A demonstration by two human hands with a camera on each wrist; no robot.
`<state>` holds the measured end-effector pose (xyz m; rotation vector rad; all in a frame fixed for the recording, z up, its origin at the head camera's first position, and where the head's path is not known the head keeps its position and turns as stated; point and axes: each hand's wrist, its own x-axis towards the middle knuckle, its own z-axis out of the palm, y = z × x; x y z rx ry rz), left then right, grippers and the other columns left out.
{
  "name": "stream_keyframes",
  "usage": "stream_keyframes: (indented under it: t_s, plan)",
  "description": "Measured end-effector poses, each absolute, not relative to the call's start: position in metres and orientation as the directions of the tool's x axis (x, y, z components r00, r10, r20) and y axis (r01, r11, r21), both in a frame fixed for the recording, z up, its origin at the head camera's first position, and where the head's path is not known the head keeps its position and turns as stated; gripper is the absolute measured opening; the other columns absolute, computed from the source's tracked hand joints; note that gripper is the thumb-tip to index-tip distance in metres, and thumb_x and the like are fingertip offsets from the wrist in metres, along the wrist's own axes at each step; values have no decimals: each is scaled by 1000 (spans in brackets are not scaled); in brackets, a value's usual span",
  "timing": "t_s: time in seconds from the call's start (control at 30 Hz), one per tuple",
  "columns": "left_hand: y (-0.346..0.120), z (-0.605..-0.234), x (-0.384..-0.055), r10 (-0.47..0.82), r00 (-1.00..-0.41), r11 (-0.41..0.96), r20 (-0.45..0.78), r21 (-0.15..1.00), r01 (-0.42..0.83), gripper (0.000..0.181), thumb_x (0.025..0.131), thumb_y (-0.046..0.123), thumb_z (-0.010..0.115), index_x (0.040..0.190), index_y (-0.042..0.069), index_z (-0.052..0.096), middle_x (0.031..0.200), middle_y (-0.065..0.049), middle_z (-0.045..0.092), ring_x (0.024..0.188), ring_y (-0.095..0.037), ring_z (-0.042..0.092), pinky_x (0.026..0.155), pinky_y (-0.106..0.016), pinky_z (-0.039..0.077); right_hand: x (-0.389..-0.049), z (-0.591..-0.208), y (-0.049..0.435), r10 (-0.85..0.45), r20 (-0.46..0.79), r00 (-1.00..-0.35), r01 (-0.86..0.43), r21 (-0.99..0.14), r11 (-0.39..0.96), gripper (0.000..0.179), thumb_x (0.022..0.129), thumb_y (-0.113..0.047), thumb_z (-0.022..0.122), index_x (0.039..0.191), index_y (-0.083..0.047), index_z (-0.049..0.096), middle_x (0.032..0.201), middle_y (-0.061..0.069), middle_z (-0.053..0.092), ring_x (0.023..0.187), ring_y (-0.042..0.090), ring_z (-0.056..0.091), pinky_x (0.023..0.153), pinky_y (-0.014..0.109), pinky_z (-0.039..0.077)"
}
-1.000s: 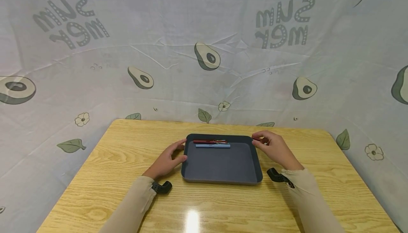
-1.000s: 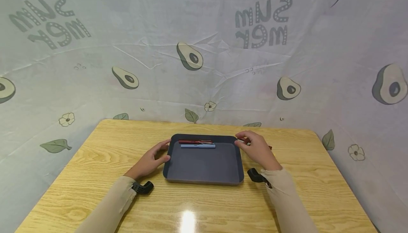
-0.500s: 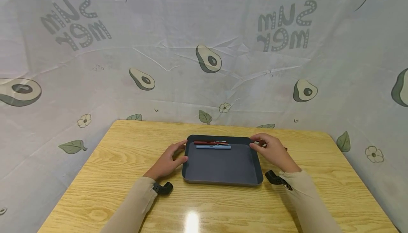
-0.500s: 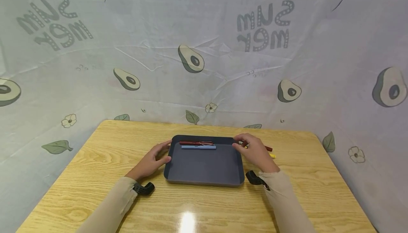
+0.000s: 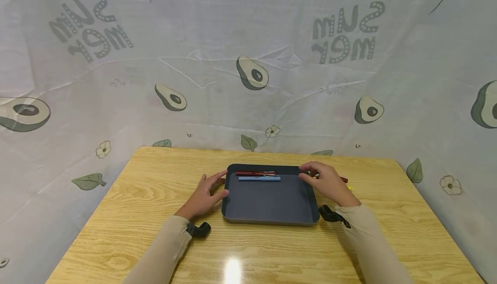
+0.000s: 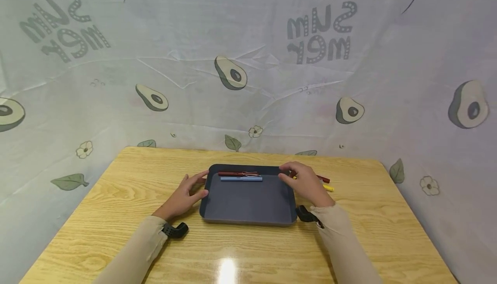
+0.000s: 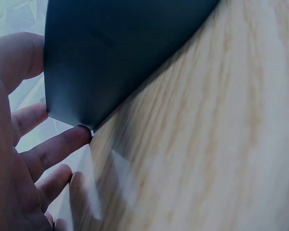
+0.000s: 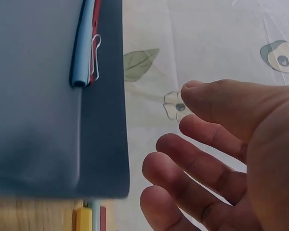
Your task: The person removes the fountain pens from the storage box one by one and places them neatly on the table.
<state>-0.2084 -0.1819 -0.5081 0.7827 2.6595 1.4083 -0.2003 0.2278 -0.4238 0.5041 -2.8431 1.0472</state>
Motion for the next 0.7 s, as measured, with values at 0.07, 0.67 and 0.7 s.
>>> stream_keyframes:
  t_s: [0.07,0.67,0.7]
  plan:
    - [-183,-508,-209,445,-871,461,206,782,420,67,103,33,66,161,15,38,144,-12,60,135,-32,56,124,-60,-7,-203,-424,223,-285,174,-943,-330,-625,708,28,100,-22,71,126,-11,72,118,6,72,95,20,66,76,38,55]
    - [-183,-509,-209,441,-875,453,200,792,409,67,103,33,66,161,16,38,145,-13,59,136,-31,55,125,-57,-4,-227,-414,182,-338,38,-940,-286,-626,725,28,101,-18,70,128,-9,70,121,10,70,101,24,67,85,45,56]
    - [-184,-509,-209,442,-874,452,200,792,410,67,103,34,66,162,17,38,145,-13,59,136,-31,55,125,-57,-4,-228,-414,180,-336,32,-941,-281,-626,728,28,101,-18,70,127,-9,70,121,10,70,101,24,67,85,45,56]
